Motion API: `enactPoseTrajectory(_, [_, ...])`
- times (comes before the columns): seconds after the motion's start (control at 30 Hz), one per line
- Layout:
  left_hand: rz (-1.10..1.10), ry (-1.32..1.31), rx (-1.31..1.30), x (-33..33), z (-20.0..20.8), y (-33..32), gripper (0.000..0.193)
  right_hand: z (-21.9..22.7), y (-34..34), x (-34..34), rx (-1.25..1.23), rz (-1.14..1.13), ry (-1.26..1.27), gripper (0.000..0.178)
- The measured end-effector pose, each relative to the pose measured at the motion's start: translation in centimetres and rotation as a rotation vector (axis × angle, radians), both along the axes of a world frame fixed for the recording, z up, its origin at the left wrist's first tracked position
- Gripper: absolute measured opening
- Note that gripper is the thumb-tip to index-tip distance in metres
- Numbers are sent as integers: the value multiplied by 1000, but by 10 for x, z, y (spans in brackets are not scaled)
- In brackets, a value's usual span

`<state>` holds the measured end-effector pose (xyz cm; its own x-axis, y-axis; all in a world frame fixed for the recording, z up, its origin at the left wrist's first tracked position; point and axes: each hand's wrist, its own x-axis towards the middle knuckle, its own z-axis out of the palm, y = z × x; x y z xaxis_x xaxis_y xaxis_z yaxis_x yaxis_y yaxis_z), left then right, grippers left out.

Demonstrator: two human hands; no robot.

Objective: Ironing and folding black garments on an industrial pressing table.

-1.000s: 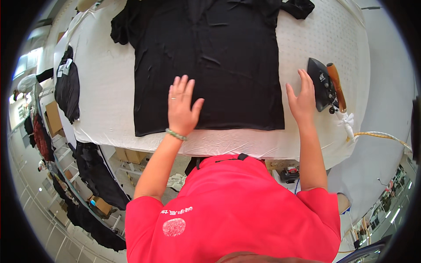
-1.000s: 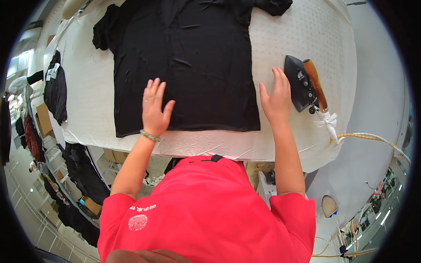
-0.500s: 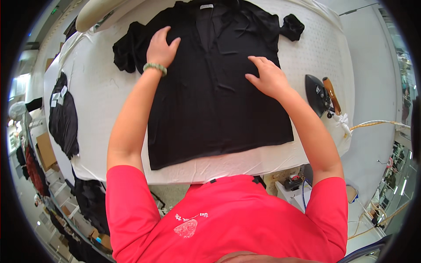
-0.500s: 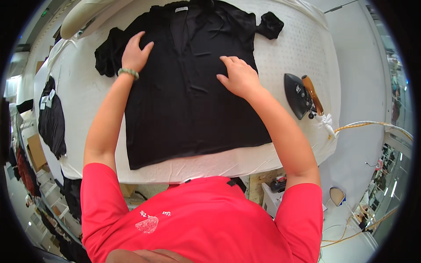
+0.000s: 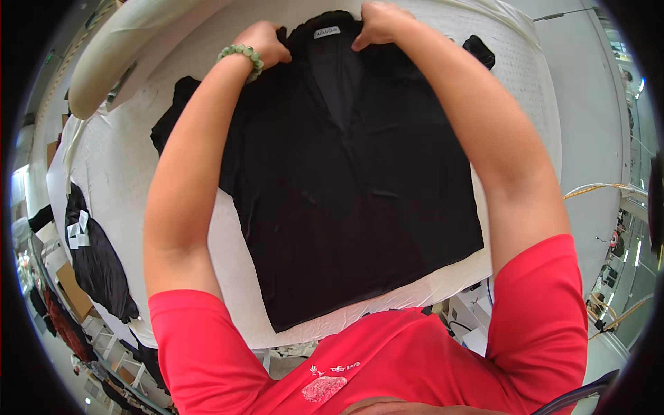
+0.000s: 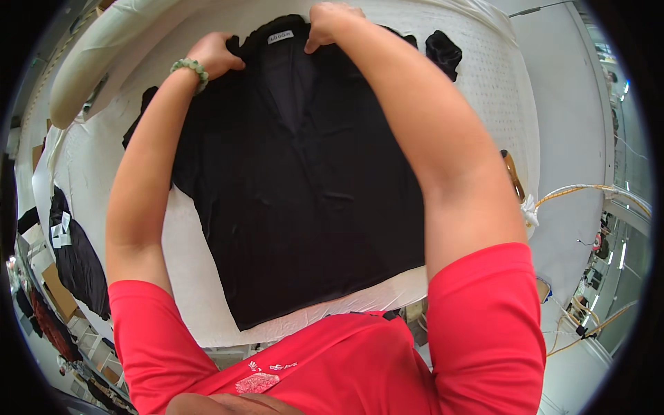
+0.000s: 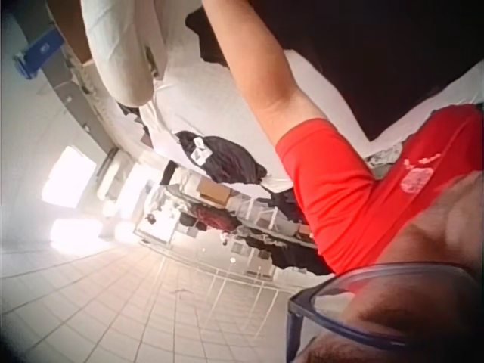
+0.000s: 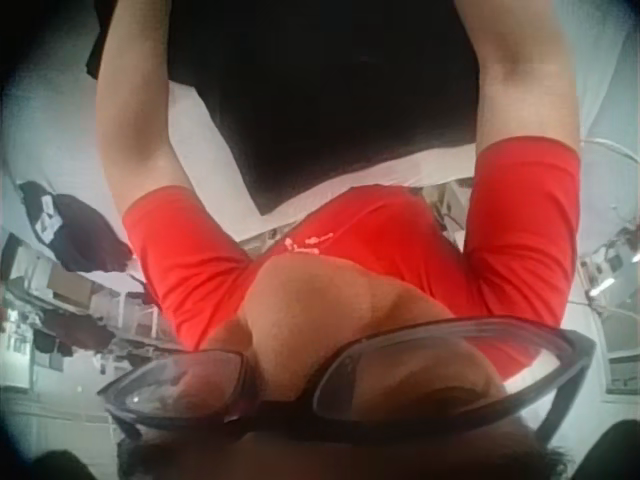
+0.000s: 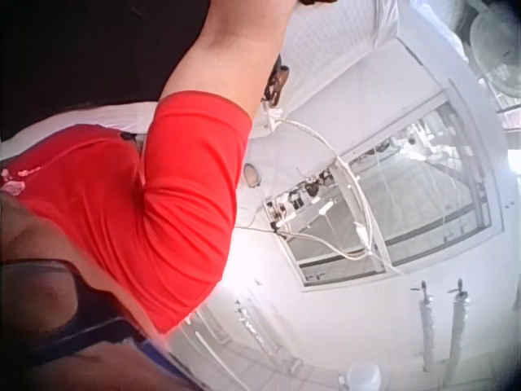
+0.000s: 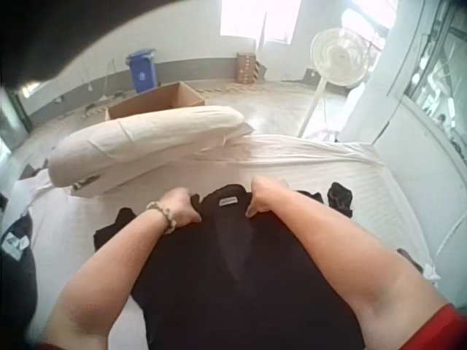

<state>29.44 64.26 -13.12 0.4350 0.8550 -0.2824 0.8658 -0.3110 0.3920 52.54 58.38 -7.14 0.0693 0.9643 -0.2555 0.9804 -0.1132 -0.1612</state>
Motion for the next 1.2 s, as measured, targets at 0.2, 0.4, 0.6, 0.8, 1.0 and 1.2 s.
enactPoseTrajectory(0.2, [-120,-132,-13,-13,-11,11,51,-51,7,28,171,375,122,33])
enactPoseTrajectory(0.4, [-68,-263,237,-18,-29,5,42,-75,32,34,152,194,-42,37])
enactPoseTrajectory(0.6, [-160,75,-125,2,8,12,47,-23,11,27,53,134,234,29])
enactPoseTrajectory(0.8, [-126,77,144,4,-14,3,41,-74,33,52,-26,410,-45,32])
enactPoseTrajectory(1.0, [-49,55,332,4,-18,-13,32,-38,-10,51,329,470,58,37])
enactPoseTrajectory(1.2, [-401,-298,541,-10,-15,-27,30,-46,-28,57,252,475,144,32])
